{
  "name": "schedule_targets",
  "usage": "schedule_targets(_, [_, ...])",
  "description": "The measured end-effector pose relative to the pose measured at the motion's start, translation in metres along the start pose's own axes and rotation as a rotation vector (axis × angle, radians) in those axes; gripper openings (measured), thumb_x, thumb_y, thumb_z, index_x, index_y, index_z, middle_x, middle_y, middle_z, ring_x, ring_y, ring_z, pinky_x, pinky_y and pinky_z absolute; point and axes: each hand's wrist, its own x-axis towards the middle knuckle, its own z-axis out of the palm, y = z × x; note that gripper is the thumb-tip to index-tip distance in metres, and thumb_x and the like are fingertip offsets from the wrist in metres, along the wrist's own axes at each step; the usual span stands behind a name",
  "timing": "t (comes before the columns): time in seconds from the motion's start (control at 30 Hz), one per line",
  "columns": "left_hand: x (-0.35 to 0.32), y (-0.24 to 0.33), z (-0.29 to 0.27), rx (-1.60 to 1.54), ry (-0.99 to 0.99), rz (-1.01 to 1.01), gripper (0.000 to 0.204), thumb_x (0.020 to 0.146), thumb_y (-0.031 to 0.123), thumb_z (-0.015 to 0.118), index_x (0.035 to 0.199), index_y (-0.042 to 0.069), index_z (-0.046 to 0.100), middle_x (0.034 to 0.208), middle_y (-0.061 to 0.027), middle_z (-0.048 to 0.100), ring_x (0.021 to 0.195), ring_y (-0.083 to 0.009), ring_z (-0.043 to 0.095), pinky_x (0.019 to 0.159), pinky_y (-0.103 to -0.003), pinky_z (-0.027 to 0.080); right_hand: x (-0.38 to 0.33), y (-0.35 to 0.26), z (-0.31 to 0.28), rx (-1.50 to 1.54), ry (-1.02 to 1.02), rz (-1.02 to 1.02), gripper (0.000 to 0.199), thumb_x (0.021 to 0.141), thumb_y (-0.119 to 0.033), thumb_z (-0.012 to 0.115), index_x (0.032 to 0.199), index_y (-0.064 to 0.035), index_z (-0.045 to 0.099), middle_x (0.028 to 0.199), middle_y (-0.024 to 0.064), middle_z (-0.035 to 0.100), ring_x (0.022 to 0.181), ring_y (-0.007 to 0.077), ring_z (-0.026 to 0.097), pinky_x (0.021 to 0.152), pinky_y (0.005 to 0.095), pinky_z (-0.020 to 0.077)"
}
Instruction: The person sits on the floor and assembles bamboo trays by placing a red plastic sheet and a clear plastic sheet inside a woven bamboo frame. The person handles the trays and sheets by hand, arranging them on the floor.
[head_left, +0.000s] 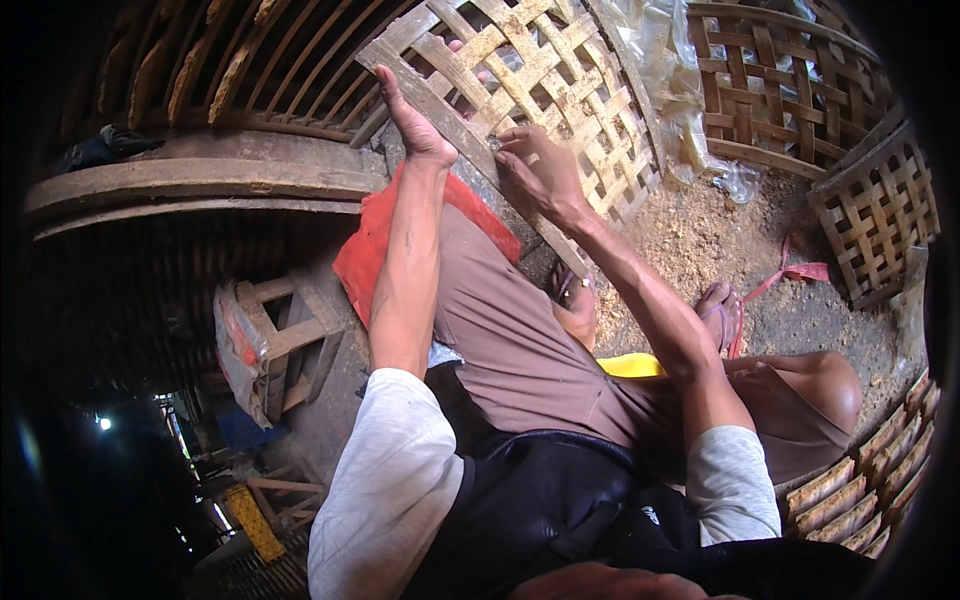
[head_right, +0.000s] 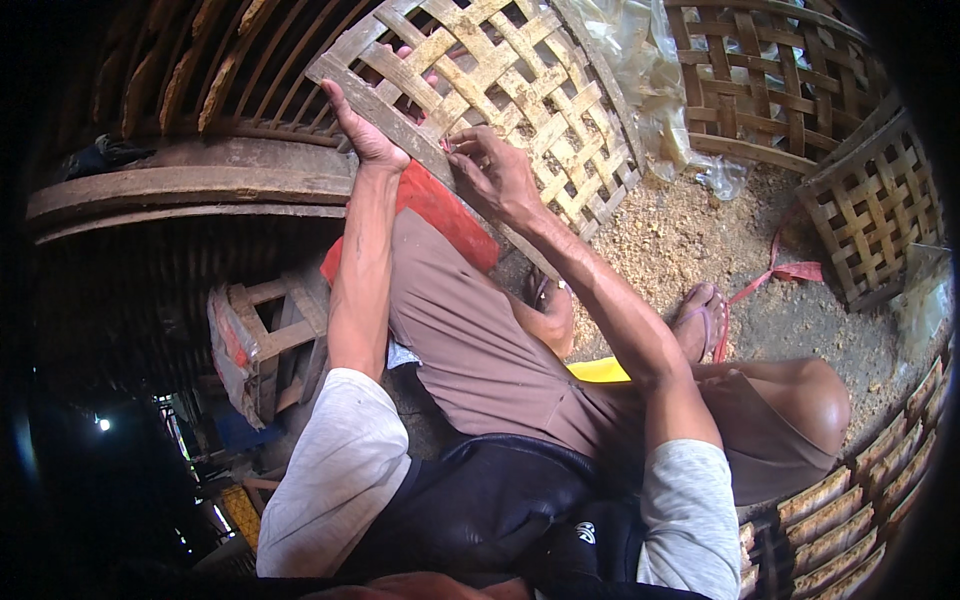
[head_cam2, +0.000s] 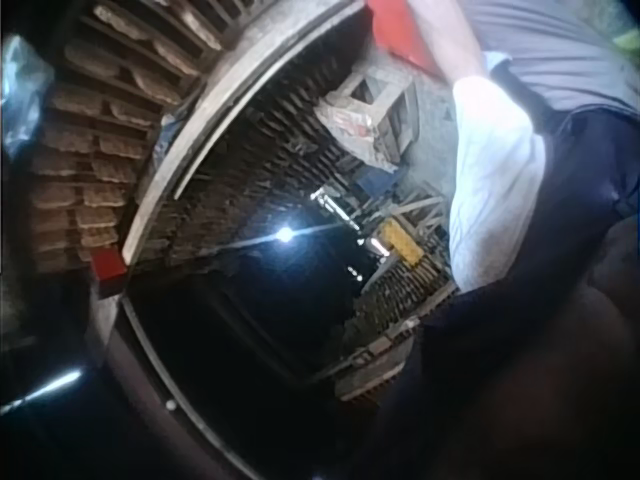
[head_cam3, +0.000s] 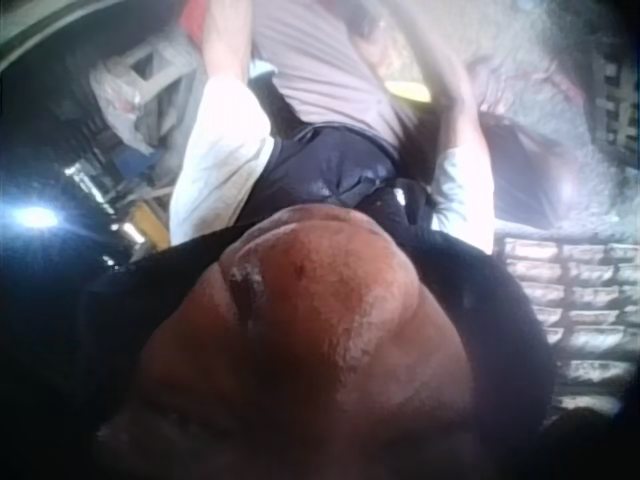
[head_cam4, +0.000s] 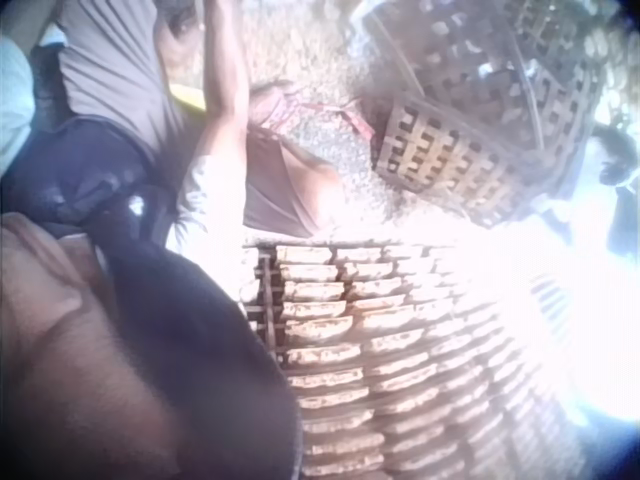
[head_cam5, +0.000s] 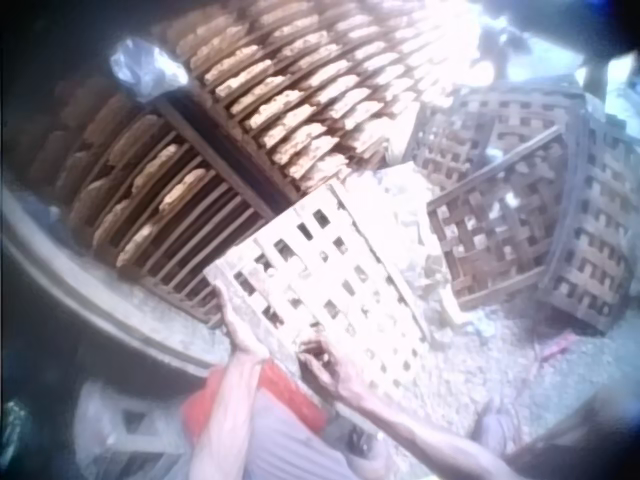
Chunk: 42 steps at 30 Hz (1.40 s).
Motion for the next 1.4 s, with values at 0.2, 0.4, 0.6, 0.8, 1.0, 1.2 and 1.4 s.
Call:
schedule_targets(0.2, [0.001, -0.001, 0.001, 0.003, 0.0, 0.019, 0.096, 0.077, 0.085, 0.041, 0.134, 0.009, 0.046, 0.127, -0.0129, 0.055, 0.108, -0.0281, 0.059, 0.088, -0.047, 0.054, 0.0, -0.007, -0.003, 0.023, -0.016, 0.031, 0.02, 0.09, -0.009, 0.063, 0.11, -0.0034, 0.062, 0.088, 0.01, 0.07, 0.077, 0.0152, 0.068, 0.068, 0.0292, 0.056])
schedule_targets(0.4, [0.003, -0.003, 0.0, -0.027, -0.01, 0.003, 0.097, 0.078, 0.084, 0.041, 0.136, 0.007, 0.044, 0.127, -0.014, 0.056, 0.105, -0.0289, 0.062, 0.084, -0.046, 0.056, 0.007, -0.014, -0.01, 0.166, -0.003, 0.243, 0.021, 0.09, -0.011, 0.064, 0.11, -0.0028, 0.061, 0.089, 0.009, 0.069, 0.078, 0.0126, 0.067, 0.069, 0.0274, 0.0551])
schedule_targets(0.6, [0.001, -0.001, 0.001, -0.024, -0.032, -0.002, 0.099, 0.077, 0.084, 0.043, 0.137, 0.006, 0.043, 0.129, -0.0152, 0.054, 0.108, -0.0302, 0.061, 0.085, -0.046, 0.056, 0.008, -0.022, -0.004, 0.209, 0.064, 0.254, 0.03, 0.089, -0.019, 0.069, 0.112, -0.0026, 0.059, 0.097, 0.0093, 0.07, 0.086, 0.0134, 0.067, 0.064, 0.0252, 0.0553])
schedule_targets(0.8, [-0.001, 0.0, 0.009, -0.029, -0.025, 0.027, 0.099, 0.077, 0.084, 0.044, 0.136, 0.006, 0.043, 0.129, -0.0156, 0.054, 0.106, -0.0309, 0.062, 0.085, -0.046, 0.057, 0.009, -0.023, -0.002, 0.243, 0.057, 0.26, 0.031, 0.088, -0.02, 0.07, 0.113, -0.0037, 0.059, 0.096, 0.0074, 0.07, 0.082, 0.0124, 0.066, 0.064, 0.0236, 0.0523])
schedule_targets(1.0, [-0.001, 0.0, 0.008, -0.007, -0.04, 0.026, 0.098, 0.077, 0.084, 0.042, 0.135, 0.006, 0.044, 0.129, -0.0164, 0.054, 0.104, -0.0306, 0.063, 0.083, -0.045, 0.058, 0.009, -0.024, -0.003, 0.209, 0.056, 0.224, 0.028, 0.089, -0.016, 0.069, 0.111, -0.0031, 0.057, 0.094, 0.0069, 0.069, 0.081, 0.0102, 0.063, 0.064, 0.0242, 0.0527])
schedule_targets(1.2, [-0.001, 0.0, 0.008, 0.006, -0.054, 0.044, 0.098, 0.078, 0.084, 0.042, 0.136, 0.006, 0.043, 0.129, -0.0169, 0.054, 0.105, -0.0305, 0.063, 0.085, -0.046, 0.058, 0.014, -0.025, -0.01, 0.406, 0.043, 0.283, 0.026, 0.089, -0.014, 0.068, 0.109, -0.0017, 0.056, 0.095, 0.008, 0.066, 0.084, 0.0105, 0.063, 0.065, 0.0239, 0.0553])
schedule_targets(1.4, [-0.003, 0.002, 0.009, 0.0, -0.041, 0.024, 0.098, 0.077, 0.084, 0.043, 0.136, 0.006, 0.043, 0.132, -0.0167, 0.052, 0.114, -0.032, 0.058, 0.092, -0.049, 0.054, 0.012, -0.017, -0.001, 0.274, 0.079, 0.197, 0.025, 0.09, -0.011, 0.066, 0.11, -0.001, 0.056, 0.09, 0.0061, 0.066, 0.081, 0.0105, 0.063, 0.065, 0.0228, 0.0538])
